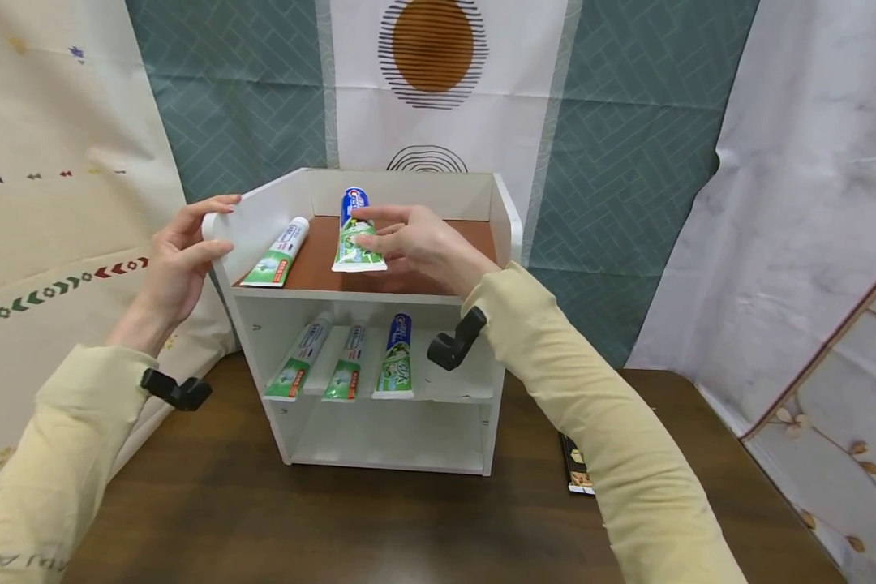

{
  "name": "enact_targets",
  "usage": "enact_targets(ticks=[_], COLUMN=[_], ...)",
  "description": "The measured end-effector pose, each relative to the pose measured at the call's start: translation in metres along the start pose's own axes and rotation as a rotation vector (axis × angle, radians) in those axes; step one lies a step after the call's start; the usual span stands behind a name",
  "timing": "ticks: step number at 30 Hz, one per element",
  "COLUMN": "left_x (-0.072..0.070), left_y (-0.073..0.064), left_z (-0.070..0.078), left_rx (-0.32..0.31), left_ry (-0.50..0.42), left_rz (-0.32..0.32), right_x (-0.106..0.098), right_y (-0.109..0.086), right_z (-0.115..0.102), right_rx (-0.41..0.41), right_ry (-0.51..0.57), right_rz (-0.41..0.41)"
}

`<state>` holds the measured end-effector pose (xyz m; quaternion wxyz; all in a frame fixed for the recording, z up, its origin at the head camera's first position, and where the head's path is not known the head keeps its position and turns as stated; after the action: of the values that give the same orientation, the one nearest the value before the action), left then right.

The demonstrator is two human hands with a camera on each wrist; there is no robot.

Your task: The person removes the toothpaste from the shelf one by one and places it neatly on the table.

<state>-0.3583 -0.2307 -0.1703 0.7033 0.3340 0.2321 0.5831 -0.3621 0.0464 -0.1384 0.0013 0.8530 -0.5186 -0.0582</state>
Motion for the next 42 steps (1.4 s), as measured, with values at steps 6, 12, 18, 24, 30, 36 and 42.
enact_targets(ticks=[6, 12, 18, 24, 30, 36, 42], left_x=[-0.003, -0.004, -0.005, -0.005, -0.004, -0.003, 0.001], left_y=[-0.002, -0.004, -0.004, -0.004, -0.006, -0.005, -0.002], left_z=[0.001, 0.002, 0.004, 0.004, 0.004, 0.003, 0.000], left_rx=[0.005, 0.002, 0.002, 0.001, 0.006, 0.003, 0.002], left_ry=[0.003, 0.015, 0.007, 0.001, -0.013, -0.013, -0.022], left_rz=[0.003, 0.010, 0.006, 0.002, -0.001, -0.001, -0.016], right_x=[-0.011, -0.032, -0.059, -0.082, -0.100, -0.122, -0.149], right_y=[-0.016, -0.034, -0.049, -0.066, -0.078, -0.090, -0.104], right_z=[-0.021, -0.041, -0.050, -0.056, -0.059, -0.055, -0.042], right_rx=[0.000, -0.014, -0.002, -0.022, -0.026, -0.010, 0.012], right_ry=[0.015, 0.035, 0.137, 0.205, 0.225, 0.261, 0.219], right_rz=[-0.009, 0.011, 0.010, 0.020, 0.044, 0.089, 0.157])
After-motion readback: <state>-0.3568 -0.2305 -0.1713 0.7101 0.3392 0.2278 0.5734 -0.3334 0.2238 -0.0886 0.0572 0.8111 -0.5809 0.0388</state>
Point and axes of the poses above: each hand's wrist, its own y-axis towards the middle knuckle, its own x-axis out of the palm, z = x × y, the point moved 4 cm from there along y, towards the middle knuckle
